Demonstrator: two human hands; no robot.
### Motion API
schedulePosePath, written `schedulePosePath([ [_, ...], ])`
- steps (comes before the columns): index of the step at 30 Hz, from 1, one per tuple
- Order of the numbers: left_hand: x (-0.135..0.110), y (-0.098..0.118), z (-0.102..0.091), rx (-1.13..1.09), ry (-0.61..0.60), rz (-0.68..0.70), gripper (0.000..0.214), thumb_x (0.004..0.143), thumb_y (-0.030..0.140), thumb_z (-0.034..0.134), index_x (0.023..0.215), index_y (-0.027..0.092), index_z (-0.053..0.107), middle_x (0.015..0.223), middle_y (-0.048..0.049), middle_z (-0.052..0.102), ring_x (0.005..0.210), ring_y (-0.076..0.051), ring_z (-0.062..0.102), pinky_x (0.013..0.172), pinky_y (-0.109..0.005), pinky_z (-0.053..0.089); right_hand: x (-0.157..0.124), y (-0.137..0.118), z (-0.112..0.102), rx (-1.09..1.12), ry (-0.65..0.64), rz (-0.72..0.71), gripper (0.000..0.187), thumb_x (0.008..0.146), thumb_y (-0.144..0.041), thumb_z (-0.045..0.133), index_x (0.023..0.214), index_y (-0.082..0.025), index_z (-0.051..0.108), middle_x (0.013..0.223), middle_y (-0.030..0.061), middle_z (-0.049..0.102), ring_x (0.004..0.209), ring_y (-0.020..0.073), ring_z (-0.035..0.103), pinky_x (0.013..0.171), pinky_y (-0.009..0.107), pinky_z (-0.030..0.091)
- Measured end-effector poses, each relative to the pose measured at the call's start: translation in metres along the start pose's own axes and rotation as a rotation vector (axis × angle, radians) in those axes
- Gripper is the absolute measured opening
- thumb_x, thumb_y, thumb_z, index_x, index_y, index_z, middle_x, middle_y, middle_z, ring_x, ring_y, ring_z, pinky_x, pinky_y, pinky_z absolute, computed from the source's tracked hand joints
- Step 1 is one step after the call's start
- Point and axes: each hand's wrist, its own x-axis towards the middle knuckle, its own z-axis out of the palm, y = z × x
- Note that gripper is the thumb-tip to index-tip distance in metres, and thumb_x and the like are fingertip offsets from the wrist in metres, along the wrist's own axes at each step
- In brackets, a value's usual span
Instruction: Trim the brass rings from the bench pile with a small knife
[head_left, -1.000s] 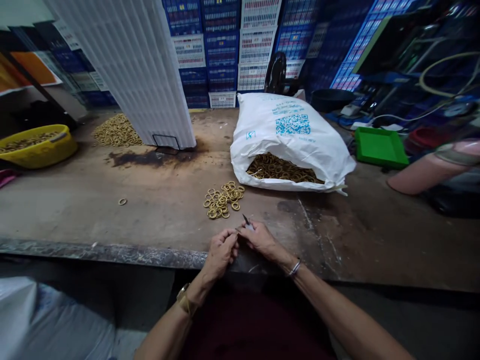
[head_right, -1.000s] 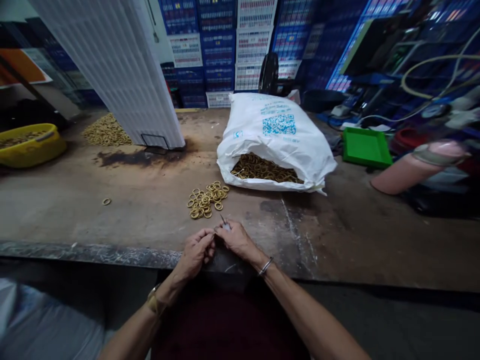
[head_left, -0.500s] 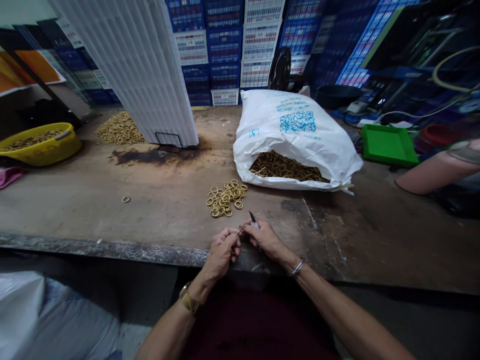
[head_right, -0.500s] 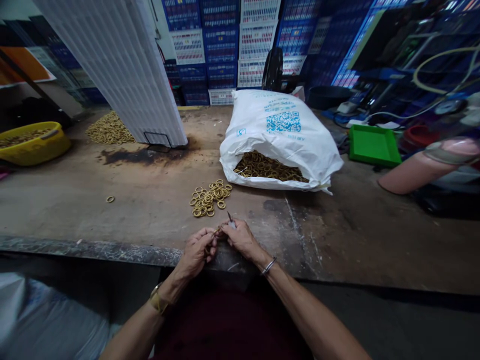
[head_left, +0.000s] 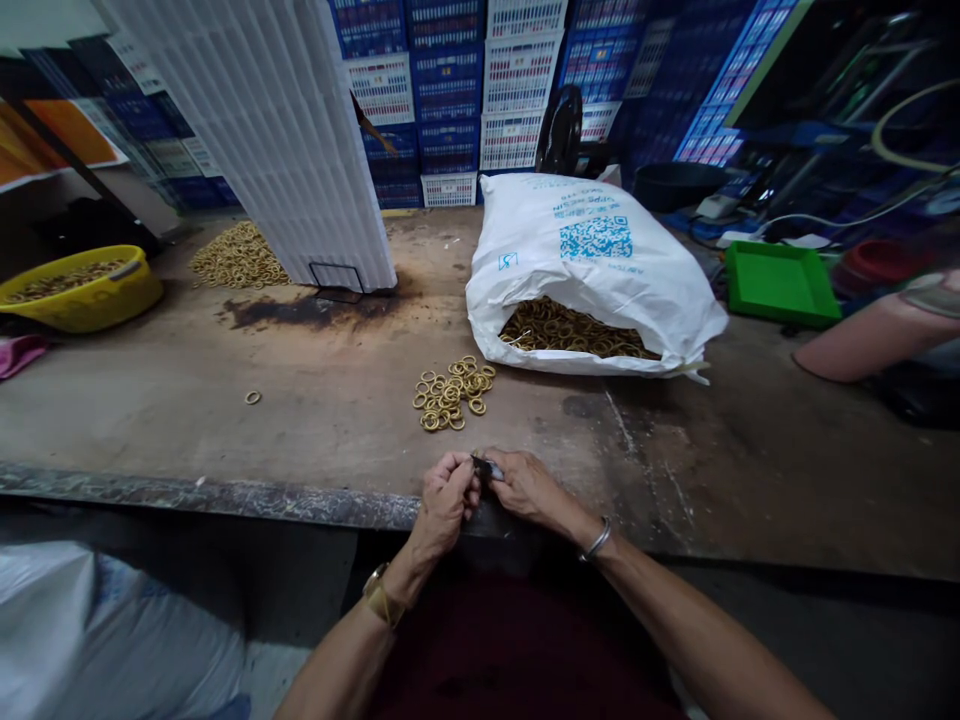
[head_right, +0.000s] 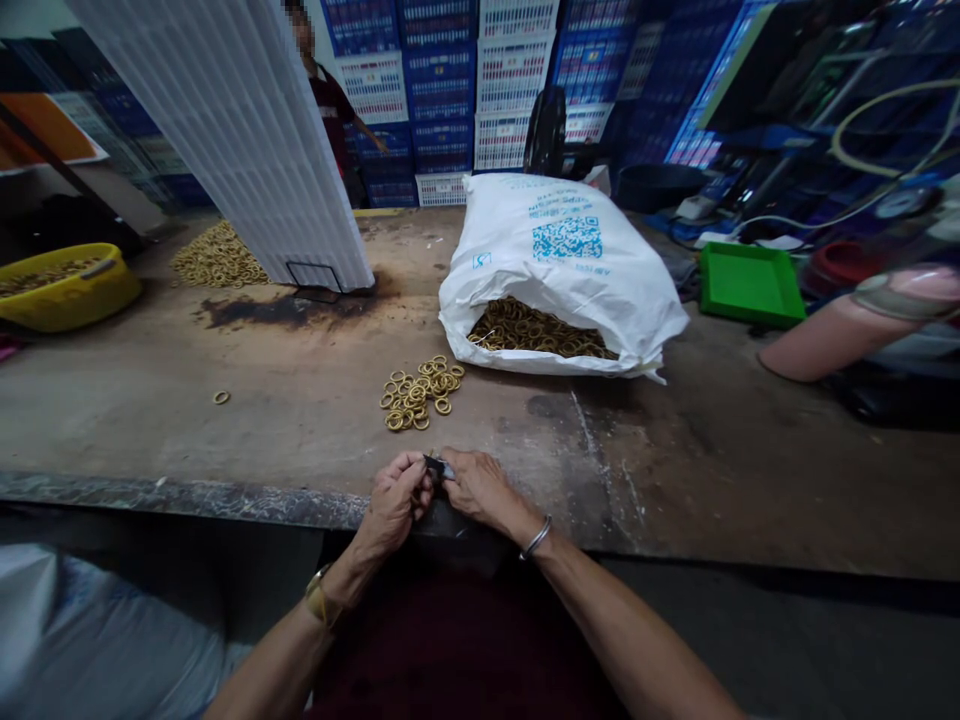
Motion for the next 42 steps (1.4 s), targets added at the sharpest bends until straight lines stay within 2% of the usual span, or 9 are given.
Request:
schedulePosePath([
  [7,-0.016,0.015,0.006,-0.118,-0.216,-0.091,0.031,0.072,0.044,0.062,0.076,0.015,0.052,0.057,0.0044,0.048,0.039,-0.004,0.041,0.033,-0.015,0.023,0.026,0.028,-0.014,-0.287,0.108,0.216,0.026,0.080,-0.018,0.040,0.097,-0.017,0.059,0.079,0.0084,0.066,0.067,0.0167,0.058,0.057,0.025,0.029],
  [11,-0.013,0.010,0.004,-0.290,-0.194,-0.140,0.032,0.074,0.044,0.061,0.073,0.015,0.048,0.064,0.0021,0.052,0.042,-0.003,0.041,0.035,-0.015,0.025,0.047,0.033,-0.014,-0.244,0.204,0.169,0.026,0.082,-0.020,0.039,0.101,-0.018,0.056,0.078,0.0060,0.065,0.066,0.0156,0.057,0.057,0.024,0.028],
  [14,-0.008,0.006,-0.002,-0.363,-0.177,-0.193,0.032,0.074,0.042,0.062,0.072,0.014,0.047,0.071,-0.0012,0.056,0.044,-0.004,0.042,0.035,-0.015,0.025,0.061,0.028,-0.008,-0.230,0.276,0.144,0.026,0.086,-0.029,0.041,0.106,-0.019,0.054,0.088,0.0063,0.065,0.075,0.0167,0.057,0.060,0.024,0.030],
  [19,-0.006,0.007,-0.009,-0.451,-0.182,-0.228,0.025,0.073,0.033,0.063,0.075,0.014,0.048,0.071,-0.0018,0.058,0.043,-0.003,0.042,0.035,-0.015,0.024,0.072,0.019,-0.007,-0.291,0.245,0.163,0.026,0.085,-0.028,0.041,0.105,-0.021,0.056,0.104,0.0078,0.060,0.088,0.0183,0.056,0.066,0.024,0.033],
  [23,-0.005,0.006,-0.009,-0.490,-0.195,-0.233,0.022,0.070,0.026,0.064,0.074,0.016,0.045,0.069,-0.0001,0.058,0.042,-0.003,0.041,0.035,-0.015,0.023,0.069,0.021,-0.008,-0.286,0.256,0.159,0.025,0.085,-0.026,0.040,0.103,-0.022,0.058,0.103,0.0070,0.058,0.082,0.0173,0.055,0.064,0.024,0.035],
  [29,0.002,0.010,-0.009,-0.457,-0.160,-0.214,0.028,0.062,0.020,0.067,0.081,0.017,0.048,0.065,0.0023,0.056,0.040,-0.003,0.039,0.035,-0.014,0.023,0.052,0.038,-0.005,0.071,0.371,0.078,0.015,0.079,-0.022,0.044,0.082,-0.017,0.058,0.080,0.0039,0.055,0.070,0.0140,0.049,0.063,0.023,0.036],
  [35,0.009,0.014,-0.006,-0.118,0.059,-0.069,0.026,0.065,0.036,0.065,0.072,0.016,0.049,0.055,0.0057,0.048,0.038,-0.003,0.037,0.033,-0.015,0.021,0.025,0.029,-0.013,0.569,0.191,0.143,0.017,0.075,-0.034,0.050,0.078,-0.017,0.054,0.055,-0.0054,0.043,0.049,0.0088,0.038,0.049,0.021,0.032],
  [38,0.009,0.012,-0.003,0.029,0.081,-0.021,0.028,0.068,0.041,0.062,0.070,0.016,0.050,0.049,0.0069,0.045,0.036,-0.003,0.033,0.033,-0.015,0.021,0.018,0.020,-0.018,0.622,0.116,0.096,0.018,0.074,-0.035,0.052,0.075,-0.017,0.054,0.056,-0.0054,0.043,0.049,0.0079,0.036,0.048,0.021,0.030],
  [42,0.009,0.009,-0.003,0.071,0.034,-0.018,0.031,0.069,0.045,0.061,0.074,0.016,0.052,0.048,0.0069,0.045,0.035,-0.004,0.033,0.033,-0.016,0.022,0.018,0.015,-0.016,0.593,0.081,0.027,0.014,0.073,-0.030,0.052,0.071,-0.016,0.055,0.059,-0.0044,0.046,0.053,0.0076,0.038,0.050,0.020,0.031],
])
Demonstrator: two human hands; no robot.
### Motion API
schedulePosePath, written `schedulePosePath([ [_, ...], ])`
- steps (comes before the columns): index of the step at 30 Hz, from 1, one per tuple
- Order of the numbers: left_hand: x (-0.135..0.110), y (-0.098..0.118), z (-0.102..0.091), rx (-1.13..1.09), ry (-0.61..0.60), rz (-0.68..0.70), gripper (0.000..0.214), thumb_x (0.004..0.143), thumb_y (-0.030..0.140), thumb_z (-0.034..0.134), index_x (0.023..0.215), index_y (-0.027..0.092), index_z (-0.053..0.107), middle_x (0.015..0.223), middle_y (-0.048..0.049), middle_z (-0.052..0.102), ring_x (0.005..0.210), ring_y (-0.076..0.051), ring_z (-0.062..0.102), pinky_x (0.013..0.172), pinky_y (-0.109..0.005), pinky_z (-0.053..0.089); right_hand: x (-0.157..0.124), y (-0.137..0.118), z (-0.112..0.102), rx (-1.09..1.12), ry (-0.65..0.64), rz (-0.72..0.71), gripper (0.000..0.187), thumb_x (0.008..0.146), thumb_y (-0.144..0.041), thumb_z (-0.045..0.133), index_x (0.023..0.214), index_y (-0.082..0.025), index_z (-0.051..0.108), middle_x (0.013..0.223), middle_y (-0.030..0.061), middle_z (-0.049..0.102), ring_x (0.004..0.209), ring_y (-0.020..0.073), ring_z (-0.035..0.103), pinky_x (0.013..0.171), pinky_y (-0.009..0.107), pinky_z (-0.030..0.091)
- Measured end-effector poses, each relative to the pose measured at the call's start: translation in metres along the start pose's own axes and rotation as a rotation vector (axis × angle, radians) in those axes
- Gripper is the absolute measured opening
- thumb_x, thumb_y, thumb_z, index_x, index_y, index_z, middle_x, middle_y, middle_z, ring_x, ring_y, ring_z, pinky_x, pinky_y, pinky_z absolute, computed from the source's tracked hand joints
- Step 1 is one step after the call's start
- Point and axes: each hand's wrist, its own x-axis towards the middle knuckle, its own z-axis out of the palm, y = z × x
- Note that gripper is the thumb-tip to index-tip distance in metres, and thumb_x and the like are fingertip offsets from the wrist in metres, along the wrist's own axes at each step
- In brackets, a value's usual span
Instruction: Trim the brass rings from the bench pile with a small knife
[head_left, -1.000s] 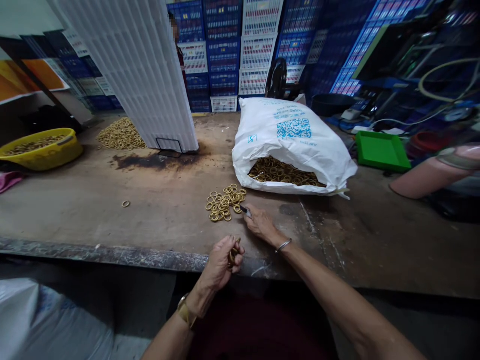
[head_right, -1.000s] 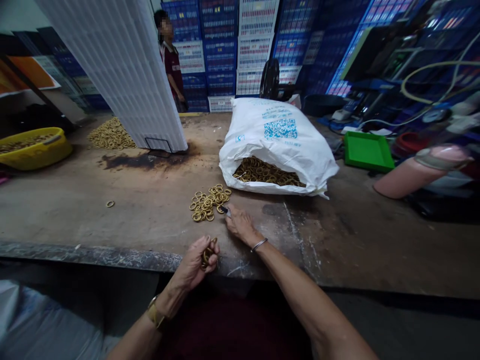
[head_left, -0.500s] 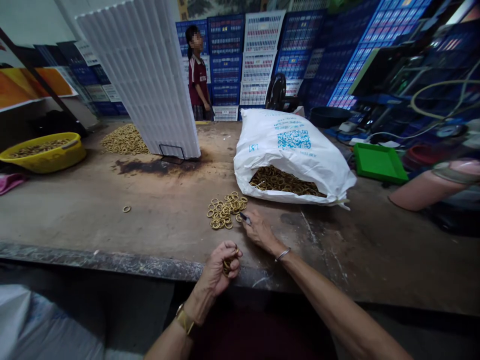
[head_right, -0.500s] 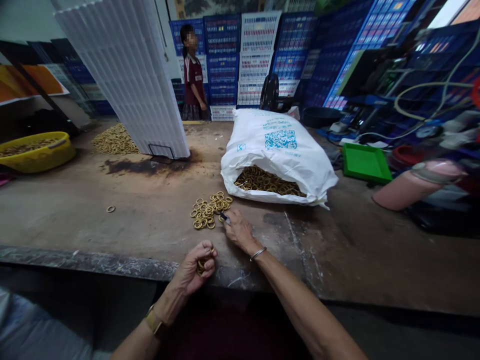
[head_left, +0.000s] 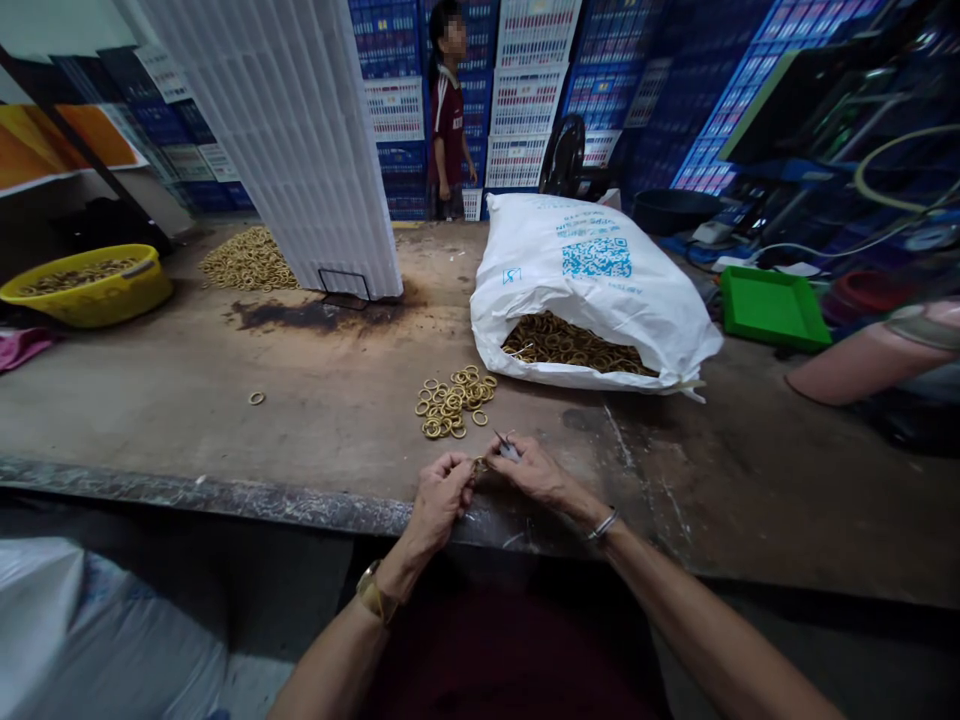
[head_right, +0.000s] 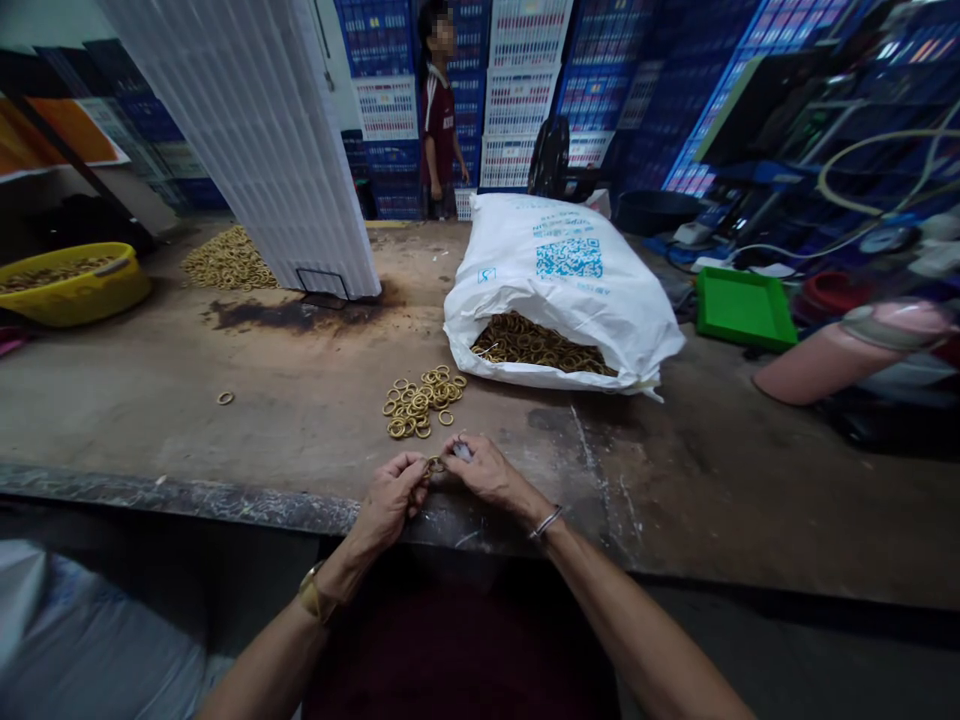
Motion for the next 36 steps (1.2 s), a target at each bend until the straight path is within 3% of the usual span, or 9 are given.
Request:
schedulePosePath([
  [5,-0.001,-0.001,-0.002,0.067,0.004,0.053,0.031,0.071,0.047,0.059,0.072,0.016,0.052,0.045,0.0075,0.043,0.036,-0.005,0.031,0.037,-0.018,0.023,0.001,0.004,0.008,0.046,0.035,0.077,0.015,0.072,-0.032,0.055,0.073,-0.017,0.054,0.055,-0.0058,0.044,0.048,0.0067,0.037,0.045,0.018,0.030],
  [11,-0.005,0.001,0.001,0.290,0.062,0.354,0.025,0.075,0.039,0.057,0.066,0.016,0.058,0.052,0.0044,0.048,0.047,-0.007,0.039,0.049,-0.020,0.031,-0.005,0.004,0.015,0.363,-0.072,0.281,0.032,0.073,-0.050,0.053,0.071,-0.019,0.047,0.052,-0.0078,0.042,0.035,0.0040,0.031,0.032,0.017,0.022],
  [13,-0.005,0.000,0.001,0.288,0.050,0.379,0.025,0.075,0.039,0.057,0.067,0.016,0.059,0.054,0.0034,0.051,0.049,-0.008,0.041,0.051,-0.020,0.033,-0.006,0.003,0.016,0.405,-0.092,0.319,0.034,0.073,-0.051,0.053,0.070,-0.019,0.046,0.051,-0.0076,0.044,0.034,0.0036,0.031,0.030,0.016,0.021],
  [19,-0.006,0.000,0.002,0.038,-0.059,0.014,0.030,0.072,0.045,0.060,0.078,0.016,0.055,0.051,0.0064,0.046,0.039,-0.005,0.035,0.038,-0.017,0.024,-0.002,0.001,0.017,0.336,0.035,0.263,0.027,0.072,-0.044,0.055,0.072,-0.017,0.050,0.053,-0.0065,0.048,0.036,0.0038,0.035,0.033,0.016,0.025],
  [25,-0.008,0.003,0.005,-0.250,-0.175,-0.167,0.037,0.067,0.044,0.066,0.085,0.017,0.050,0.062,0.0054,0.049,0.040,-0.003,0.041,0.035,-0.013,0.022,0.000,-0.009,0.018,0.204,0.108,0.213,0.020,0.071,-0.037,0.053,0.069,-0.016,0.054,0.051,-0.0058,0.047,0.041,0.0056,0.038,0.040,0.018,0.030],
  [28,-0.008,0.003,0.006,-0.298,-0.186,-0.184,0.037,0.066,0.045,0.067,0.082,0.017,0.048,0.063,0.0050,0.049,0.040,-0.002,0.041,0.035,-0.013,0.022,-0.001,-0.010,0.018,0.203,0.103,0.182,0.018,0.071,-0.035,0.052,0.070,-0.017,0.054,0.050,-0.0060,0.047,0.042,0.0060,0.037,0.041,0.018,0.029],
  [32,-0.009,0.002,0.006,-0.251,-0.167,-0.106,0.035,0.068,0.045,0.065,0.081,0.016,0.050,0.062,0.0047,0.049,0.041,-0.003,0.041,0.035,-0.014,0.023,-0.001,-0.002,0.015,0.209,0.115,0.172,0.018,0.073,-0.034,0.048,0.073,-0.016,0.054,0.054,-0.0042,0.050,0.043,0.0069,0.038,0.043,0.019,0.031],
  [36,-0.009,-0.001,0.006,-0.197,-0.137,-0.042,0.032,0.072,0.046,0.062,0.079,0.017,0.050,0.060,0.0050,0.048,0.041,-0.003,0.039,0.035,-0.014,0.024,-0.004,0.008,0.015,-0.002,0.196,0.080,0.012,0.072,-0.025,0.046,0.069,-0.016,0.054,0.058,-0.0023,0.051,0.051,0.0089,0.042,0.050,0.020,0.033],
])
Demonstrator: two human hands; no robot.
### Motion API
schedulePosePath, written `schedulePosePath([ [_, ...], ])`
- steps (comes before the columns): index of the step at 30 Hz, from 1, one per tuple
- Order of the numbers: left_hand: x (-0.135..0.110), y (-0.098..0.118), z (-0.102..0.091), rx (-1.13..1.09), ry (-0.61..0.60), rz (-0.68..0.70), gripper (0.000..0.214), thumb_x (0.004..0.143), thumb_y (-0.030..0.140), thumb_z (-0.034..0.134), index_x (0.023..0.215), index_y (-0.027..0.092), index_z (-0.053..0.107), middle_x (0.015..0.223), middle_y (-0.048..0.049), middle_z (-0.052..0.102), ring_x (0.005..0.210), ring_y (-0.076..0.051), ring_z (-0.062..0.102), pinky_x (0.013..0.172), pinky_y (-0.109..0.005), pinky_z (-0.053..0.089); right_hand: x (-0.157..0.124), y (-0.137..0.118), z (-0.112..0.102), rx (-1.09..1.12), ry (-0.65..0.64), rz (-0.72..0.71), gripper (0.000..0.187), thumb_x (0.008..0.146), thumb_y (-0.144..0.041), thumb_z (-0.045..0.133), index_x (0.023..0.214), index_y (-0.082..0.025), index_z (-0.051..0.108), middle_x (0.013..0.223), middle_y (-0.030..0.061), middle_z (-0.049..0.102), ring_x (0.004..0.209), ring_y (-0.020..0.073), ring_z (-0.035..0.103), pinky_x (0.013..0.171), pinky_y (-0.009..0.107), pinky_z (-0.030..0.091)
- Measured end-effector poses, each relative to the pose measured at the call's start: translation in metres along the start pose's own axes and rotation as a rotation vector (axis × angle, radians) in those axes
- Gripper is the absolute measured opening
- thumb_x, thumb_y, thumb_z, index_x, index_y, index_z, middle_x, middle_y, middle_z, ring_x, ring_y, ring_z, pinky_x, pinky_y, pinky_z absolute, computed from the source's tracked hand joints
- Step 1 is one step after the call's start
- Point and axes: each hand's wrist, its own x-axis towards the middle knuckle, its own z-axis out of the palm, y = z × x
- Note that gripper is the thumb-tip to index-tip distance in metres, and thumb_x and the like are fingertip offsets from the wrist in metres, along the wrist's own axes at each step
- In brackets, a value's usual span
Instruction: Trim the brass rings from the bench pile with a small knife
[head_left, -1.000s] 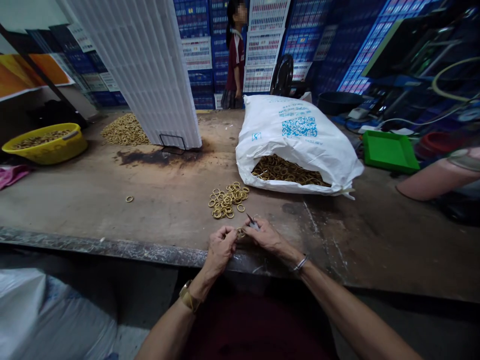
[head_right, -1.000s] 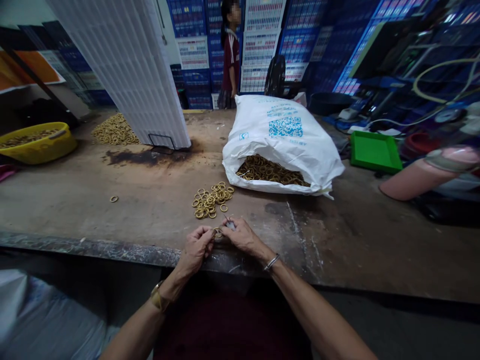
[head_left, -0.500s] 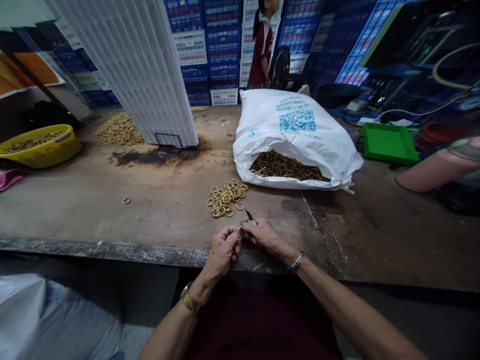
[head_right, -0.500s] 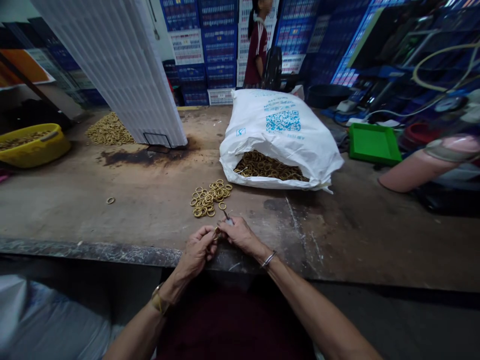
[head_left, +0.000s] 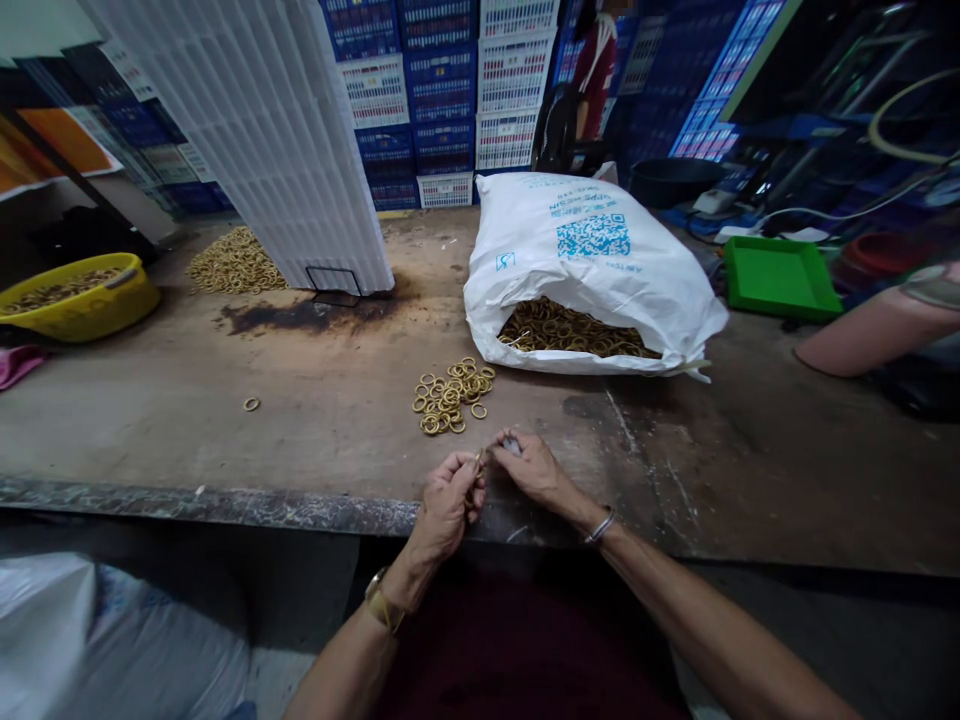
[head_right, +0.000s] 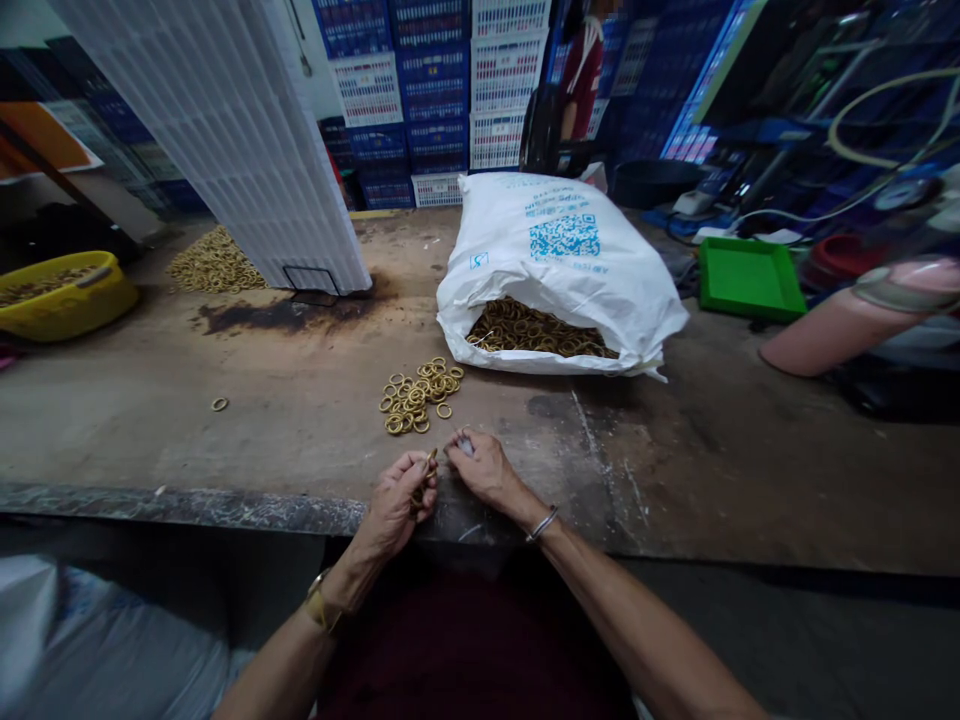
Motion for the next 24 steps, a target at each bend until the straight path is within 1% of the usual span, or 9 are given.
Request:
schedulePosePath([
  [2,0.002,-0.002,-0.001,0.053,0.011,0.031,0.031,0.074,0.046,0.060,0.079,0.016,0.051,0.058,0.0053,0.047,0.039,-0.003,0.036,0.034,-0.014,0.023,-0.004,0.003,0.001,-0.104,-0.073,-0.118,0.010,0.071,-0.020,0.045,0.066,-0.017,0.052,0.057,-0.0030,0.048,0.053,0.0092,0.041,0.051,0.020,0.031],
  [4,0.003,-0.005,-0.003,0.110,0.013,0.066,0.031,0.076,0.047,0.058,0.078,0.016,0.051,0.056,0.0054,0.047,0.039,-0.003,0.034,0.034,-0.015,0.023,-0.008,0.003,0.001,-0.188,-0.148,-0.197,0.011,0.072,-0.018,0.043,0.064,-0.018,0.050,0.056,-0.0033,0.047,0.052,0.0091,0.040,0.051,0.020,0.030],
  [7,0.005,-0.007,-0.006,0.184,0.016,0.102,0.032,0.077,0.049,0.055,0.076,0.017,0.051,0.053,0.0057,0.046,0.039,-0.004,0.034,0.035,-0.016,0.024,-0.011,0.001,0.002,-0.284,-0.173,-0.231,0.012,0.073,-0.016,0.042,0.063,-0.018,0.048,0.055,-0.0030,0.047,0.051,0.0093,0.039,0.051,0.020,0.028],
  [11,0.004,-0.007,-0.007,0.248,0.039,0.097,0.036,0.075,0.052,0.055,0.075,0.017,0.051,0.050,0.0063,0.045,0.038,-0.004,0.032,0.036,-0.016,0.023,-0.011,-0.001,0.000,-0.331,-0.205,-0.284,0.011,0.072,-0.013,0.042,0.067,-0.019,0.049,0.056,-0.0031,0.048,0.051,0.0094,0.039,0.052,0.020,0.028],
  [16,0.004,-0.004,-0.006,0.302,0.041,0.132,0.037,0.075,0.053,0.055,0.073,0.016,0.051,0.049,0.0061,0.044,0.038,-0.004,0.032,0.037,-0.017,0.023,-0.012,-0.001,-0.002,-0.339,-0.227,-0.287,0.011,0.072,-0.012,0.042,0.067,-0.019,0.050,0.059,-0.0021,0.050,0.053,0.0101,0.041,0.054,0.020,0.029],
  [19,0.003,-0.005,-0.007,0.302,0.020,0.137,0.038,0.074,0.054,0.055,0.073,0.016,0.051,0.048,0.0063,0.044,0.038,-0.004,0.032,0.037,-0.017,0.024,-0.013,-0.002,-0.003,-0.354,-0.252,-0.292,0.013,0.072,-0.012,0.041,0.068,-0.019,0.052,0.060,-0.0013,0.053,0.053,0.0103,0.042,0.053,0.020,0.029],
  [22,-0.004,-0.003,-0.005,0.246,-0.019,0.107,0.036,0.076,0.052,0.054,0.074,0.017,0.051,0.048,0.0065,0.044,0.037,-0.004,0.032,0.037,-0.017,0.024,-0.008,-0.002,-0.005,-0.481,-0.224,-0.255,0.015,0.073,-0.013,0.042,0.072,-0.019,0.056,0.061,0.0003,0.056,0.053,0.0109,0.043,0.053,0.021,0.027],
  [24,-0.010,0.000,-0.002,0.195,-0.087,0.061,0.033,0.076,0.049,0.056,0.076,0.017,0.052,0.052,0.0054,0.046,0.039,-0.004,0.035,0.037,-0.017,0.025,-0.001,0.000,-0.007,-0.608,-0.171,-0.207,0.017,0.075,-0.015,0.042,0.077,-0.018,0.059,0.064,0.0027,0.059,0.055,0.0122,0.046,0.054,0.023,0.027],
])
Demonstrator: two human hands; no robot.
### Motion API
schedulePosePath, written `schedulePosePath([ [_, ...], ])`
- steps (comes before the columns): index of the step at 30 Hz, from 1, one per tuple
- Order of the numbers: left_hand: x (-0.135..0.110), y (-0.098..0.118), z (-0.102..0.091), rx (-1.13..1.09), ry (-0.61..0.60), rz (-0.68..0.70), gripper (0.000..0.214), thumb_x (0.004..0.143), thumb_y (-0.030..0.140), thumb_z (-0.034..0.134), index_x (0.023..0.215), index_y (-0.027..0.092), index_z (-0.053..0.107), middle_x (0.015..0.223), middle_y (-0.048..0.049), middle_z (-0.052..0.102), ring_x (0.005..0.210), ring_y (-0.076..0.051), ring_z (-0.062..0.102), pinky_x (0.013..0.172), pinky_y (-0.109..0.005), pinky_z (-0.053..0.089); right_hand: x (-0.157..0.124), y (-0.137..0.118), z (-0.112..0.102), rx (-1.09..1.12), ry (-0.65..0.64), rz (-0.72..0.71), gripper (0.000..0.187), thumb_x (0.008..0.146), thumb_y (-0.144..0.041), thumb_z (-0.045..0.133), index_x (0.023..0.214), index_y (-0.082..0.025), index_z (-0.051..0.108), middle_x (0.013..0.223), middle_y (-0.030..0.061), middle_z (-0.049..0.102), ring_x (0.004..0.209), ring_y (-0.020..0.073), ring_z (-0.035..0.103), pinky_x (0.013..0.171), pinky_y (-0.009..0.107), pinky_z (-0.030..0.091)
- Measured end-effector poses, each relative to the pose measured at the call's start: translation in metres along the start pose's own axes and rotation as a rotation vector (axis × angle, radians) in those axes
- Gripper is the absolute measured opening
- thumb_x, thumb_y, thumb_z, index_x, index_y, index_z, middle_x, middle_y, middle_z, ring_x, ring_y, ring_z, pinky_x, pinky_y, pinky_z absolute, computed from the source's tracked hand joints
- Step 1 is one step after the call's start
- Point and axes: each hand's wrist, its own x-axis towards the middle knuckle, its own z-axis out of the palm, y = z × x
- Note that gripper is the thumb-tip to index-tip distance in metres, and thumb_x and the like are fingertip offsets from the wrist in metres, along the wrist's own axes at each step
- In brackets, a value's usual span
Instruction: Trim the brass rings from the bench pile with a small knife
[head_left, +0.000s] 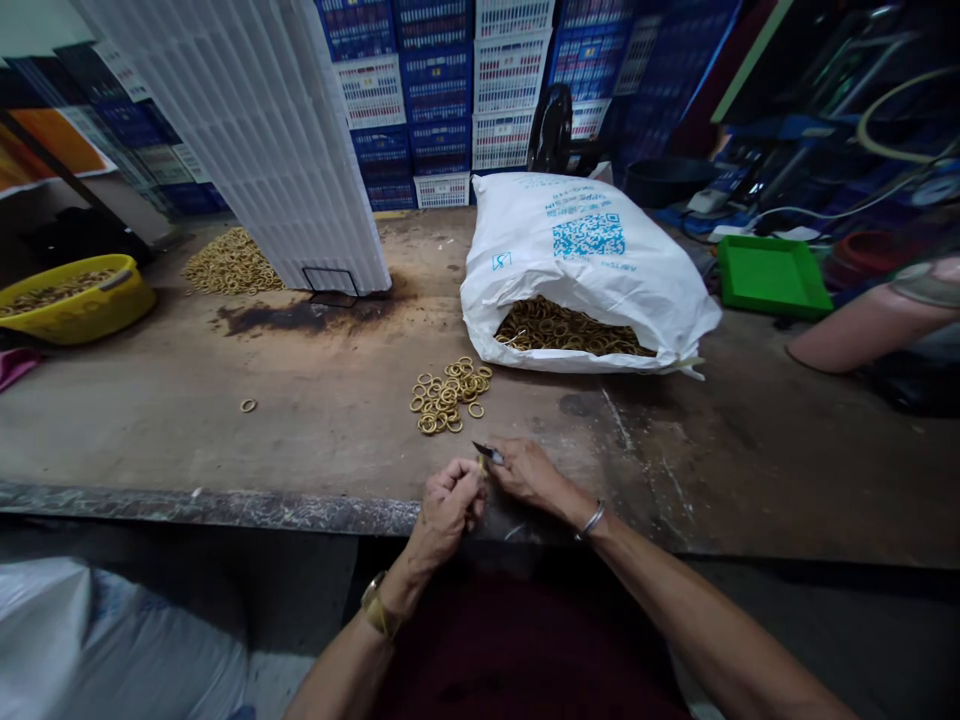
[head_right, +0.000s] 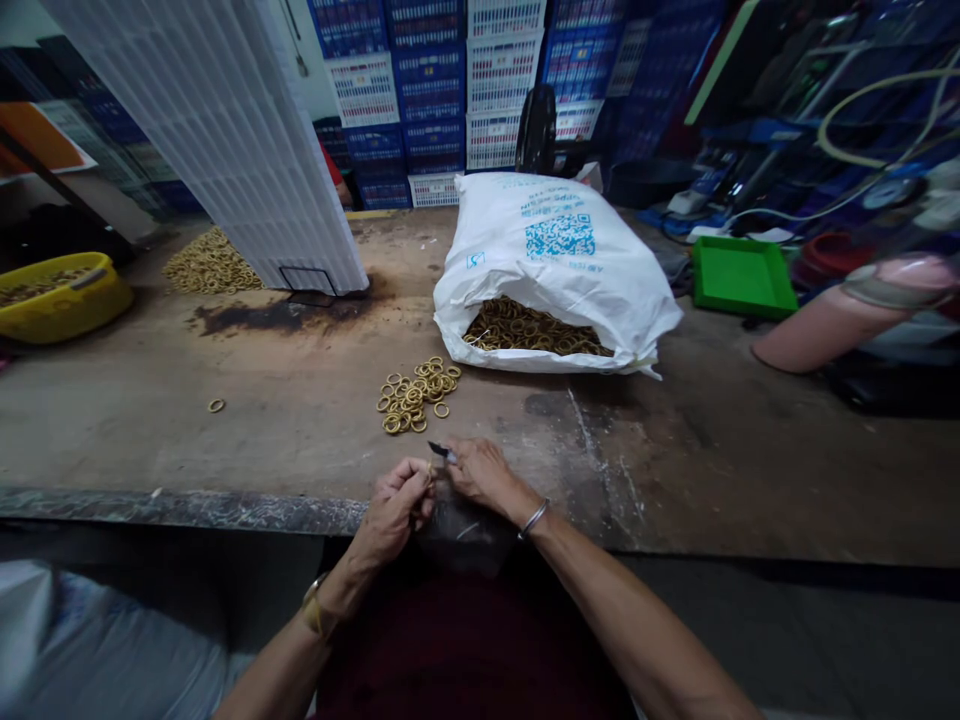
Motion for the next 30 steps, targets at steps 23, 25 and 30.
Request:
schedulePosePath([
  [23,0.013,-0.004,-0.010,-0.598,-0.028,-0.210,0.039,0.070,0.045,0.064,0.061,0.016,0.039,0.066,-0.0001,0.053,0.042,-0.003,0.041,0.036,-0.016,0.023,0.054,0.016,0.001,-0.083,0.217,0.209,0.018,0.078,-0.024,0.045,0.092,-0.018,0.056,0.079,0.0052,0.061,0.068,0.0163,0.054,0.059,0.025,0.032],
  [25,0.015,-0.004,-0.011,-0.573,-0.001,-0.202,0.039,0.069,0.044,0.065,0.060,0.016,0.040,0.065,-0.0001,0.053,0.042,-0.004,0.042,0.036,-0.016,0.023,0.049,0.018,0.003,0.096,0.233,0.225,0.013,0.076,-0.025,0.046,0.082,-0.018,0.054,0.069,0.0014,0.058,0.060,0.0136,0.049,0.057,0.024,0.033],
  [30,0.018,-0.001,-0.012,-0.531,0.054,-0.177,0.028,0.064,0.032,0.068,0.067,0.016,0.045,0.064,0.0006,0.055,0.041,-0.004,0.042,0.034,-0.016,0.023,0.028,0.010,0.004,0.718,0.191,0.364,0.017,0.066,-0.034,0.054,0.073,-0.019,0.047,0.055,-0.0053,0.050,0.042,0.0071,0.037,0.042,0.020,0.029],
])
